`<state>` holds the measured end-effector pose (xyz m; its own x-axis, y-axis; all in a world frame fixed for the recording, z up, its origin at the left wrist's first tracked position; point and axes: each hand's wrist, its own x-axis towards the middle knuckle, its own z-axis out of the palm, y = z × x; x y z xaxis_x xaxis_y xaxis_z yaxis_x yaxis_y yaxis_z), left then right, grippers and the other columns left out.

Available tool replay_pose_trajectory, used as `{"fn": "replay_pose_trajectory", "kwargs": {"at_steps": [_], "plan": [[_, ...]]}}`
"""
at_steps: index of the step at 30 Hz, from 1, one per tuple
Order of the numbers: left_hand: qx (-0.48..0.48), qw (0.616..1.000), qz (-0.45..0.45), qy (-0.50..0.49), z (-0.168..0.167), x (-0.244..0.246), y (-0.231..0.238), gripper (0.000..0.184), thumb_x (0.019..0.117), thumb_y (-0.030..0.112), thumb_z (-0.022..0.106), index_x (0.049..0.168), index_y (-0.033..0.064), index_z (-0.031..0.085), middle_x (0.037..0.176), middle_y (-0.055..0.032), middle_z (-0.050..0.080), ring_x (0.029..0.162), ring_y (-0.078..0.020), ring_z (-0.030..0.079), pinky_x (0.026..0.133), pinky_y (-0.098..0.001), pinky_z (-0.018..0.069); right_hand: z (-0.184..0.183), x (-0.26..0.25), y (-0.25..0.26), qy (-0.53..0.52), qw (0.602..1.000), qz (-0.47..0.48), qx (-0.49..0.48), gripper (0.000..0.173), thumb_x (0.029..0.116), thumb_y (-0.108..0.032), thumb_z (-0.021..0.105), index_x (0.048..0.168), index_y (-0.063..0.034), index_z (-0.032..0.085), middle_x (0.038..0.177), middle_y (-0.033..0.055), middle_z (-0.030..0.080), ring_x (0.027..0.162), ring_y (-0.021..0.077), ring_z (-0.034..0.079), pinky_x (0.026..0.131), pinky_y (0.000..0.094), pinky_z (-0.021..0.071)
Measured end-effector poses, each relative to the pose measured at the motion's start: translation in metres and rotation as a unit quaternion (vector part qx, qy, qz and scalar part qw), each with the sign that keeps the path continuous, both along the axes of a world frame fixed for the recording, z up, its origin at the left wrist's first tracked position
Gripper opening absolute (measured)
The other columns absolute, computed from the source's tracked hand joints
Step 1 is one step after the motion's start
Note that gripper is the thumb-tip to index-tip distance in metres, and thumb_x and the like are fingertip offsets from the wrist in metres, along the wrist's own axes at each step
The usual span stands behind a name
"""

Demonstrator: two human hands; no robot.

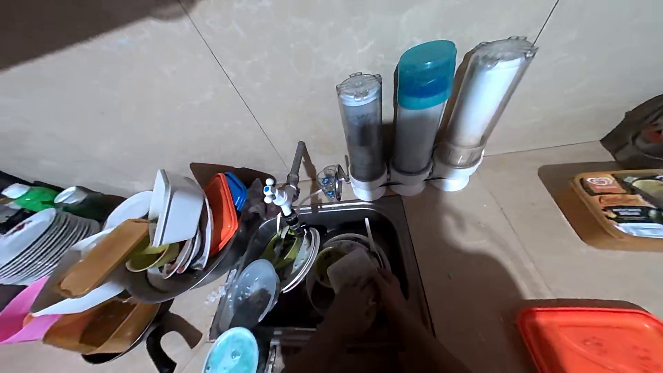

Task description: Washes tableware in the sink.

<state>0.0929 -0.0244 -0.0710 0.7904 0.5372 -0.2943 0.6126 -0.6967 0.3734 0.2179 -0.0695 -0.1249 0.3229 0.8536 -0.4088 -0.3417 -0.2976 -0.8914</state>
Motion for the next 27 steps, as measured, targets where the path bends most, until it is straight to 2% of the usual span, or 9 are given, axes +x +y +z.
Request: {"fn": "replay_pose_trajectory", "kwargs": {"at_steps": [4,8,11,13,18,22,23,25,27], "plan": [[-0.011,0.996,-0.003,0.093,0.017,0.006,-0.001,0.034,0.1050,0.014,0.054,0.135,0.0013,0.060,0.130,-0.0251,0.064,0.119,-0.0430,0.064,0.098,-0.0578,0.0526,0.008,-0.005,-0.002,0.122,0.992,-0.030,-0.011,0.047,0.1087,-0.028,0.046,0.146,0.0006,0.042,0.121,0.0212,0.061,0.094,0.0245,0.065,0.077,0.0412,0.0572],[-0.083,0.990,0.109,0.023,0.015,0.016,0.007,0.033,0.1012,0.023,0.059,0.120,-0.0037,0.066,0.108,-0.0239,0.070,0.104,-0.0376,0.069,0.092,-0.0561,0.0529,0.004,-0.016,-0.003,0.211,0.975,-0.063,-0.014,0.050,0.1085,-0.025,0.047,0.153,-0.0067,0.033,0.112,0.0165,0.062,0.086,0.0206,0.064,0.073,0.0389,0.0564],[-0.232,0.917,0.275,-0.173,0.008,0.012,0.014,0.054,0.1034,0.027,0.060,0.143,-0.0060,0.046,0.134,-0.0264,0.059,0.124,-0.0312,0.059,0.108,-0.0460,0.0477,0.004,-0.010,0.000,0.182,0.981,-0.067,-0.005,0.042,0.1094,-0.023,0.044,0.146,-0.0022,0.041,0.117,0.0178,0.062,0.094,0.0223,0.065,0.078,0.0406,0.0570],[-0.174,0.946,0.218,-0.164,0.002,0.003,0.014,0.064,0.1076,0.035,0.050,0.155,-0.0058,0.035,0.159,-0.0293,0.037,0.149,-0.0381,0.036,0.124,-0.0495,0.0279,0.004,-0.009,0.005,0.154,0.987,-0.046,0.008,0.042,0.1096,-0.024,0.045,0.145,-0.0015,0.043,0.119,0.0179,0.063,0.095,0.0219,0.066,0.080,0.0403,0.0572],[0.008,0.996,-0.059,0.068,0.003,-0.001,-0.004,0.055,0.1072,0.032,0.050,0.152,0.0019,0.045,0.162,-0.0200,0.039,0.150,-0.0398,0.035,0.120,-0.0553,0.0317,0.008,0.001,0.010,0.105,0.994,-0.037,-0.006,0.043,0.1088,-0.027,0.048,0.143,-0.0005,0.050,0.122,0.0197,0.062,0.099,0.0231,0.065,0.083,0.0410,0.0558],[-0.037,0.992,0.100,0.073,0.028,0.018,0.007,0.040,0.1100,0.024,0.042,0.130,-0.0042,0.062,0.128,-0.0257,0.064,0.123,-0.0396,0.062,0.104,-0.0543,0.0482,0.004,-0.011,0.008,0.215,0.976,-0.006,0.014,0.058,0.1088,-0.038,0.045,0.157,-0.0095,0.027,0.122,0.0179,0.060,0.098,0.0244,0.065,0.081,0.0430,0.0572],[-0.068,0.983,0.162,0.055,0.029,0.023,0.006,0.039,0.1080,0.023,0.045,0.129,-0.0056,0.061,0.124,-0.0264,0.065,0.120,-0.0395,0.064,0.101,-0.0550,0.0493,0.005,-0.017,0.006,0.234,0.972,0.004,0.025,0.052,0.1083,-0.037,0.046,0.150,-0.0074,0.035,0.112,0.0146,0.064,0.092,0.0213,0.067,0.079,0.0406,0.0585],[-0.124,0.966,0.224,-0.036,0.018,0.022,0.000,0.042,0.1036,0.020,0.055,0.136,-0.0065,0.055,0.129,-0.0272,0.063,0.123,-0.0380,0.062,0.105,-0.0538,0.0475,0.009,-0.015,0.007,0.209,0.977,0.028,0.038,0.045,0.1086,-0.030,0.046,0.144,-0.0025,0.041,0.109,0.0130,0.065,0.092,0.0184,0.067,0.079,0.0380,0.0580],[-0.115,0.976,0.161,-0.091,-0.002,0.006,-0.003,0.059,0.1001,0.021,0.062,0.149,-0.0058,0.043,0.148,-0.0264,0.050,0.140,-0.0372,0.048,0.118,-0.0515,0.0368,0.010,-0.002,0.011,0.110,0.993,0.037,0.031,0.042,0.1075,-0.024,0.049,0.142,0.0011,0.047,0.114,0.0162,0.064,0.093,0.0197,0.065,0.079,0.0385,0.0570]]}}
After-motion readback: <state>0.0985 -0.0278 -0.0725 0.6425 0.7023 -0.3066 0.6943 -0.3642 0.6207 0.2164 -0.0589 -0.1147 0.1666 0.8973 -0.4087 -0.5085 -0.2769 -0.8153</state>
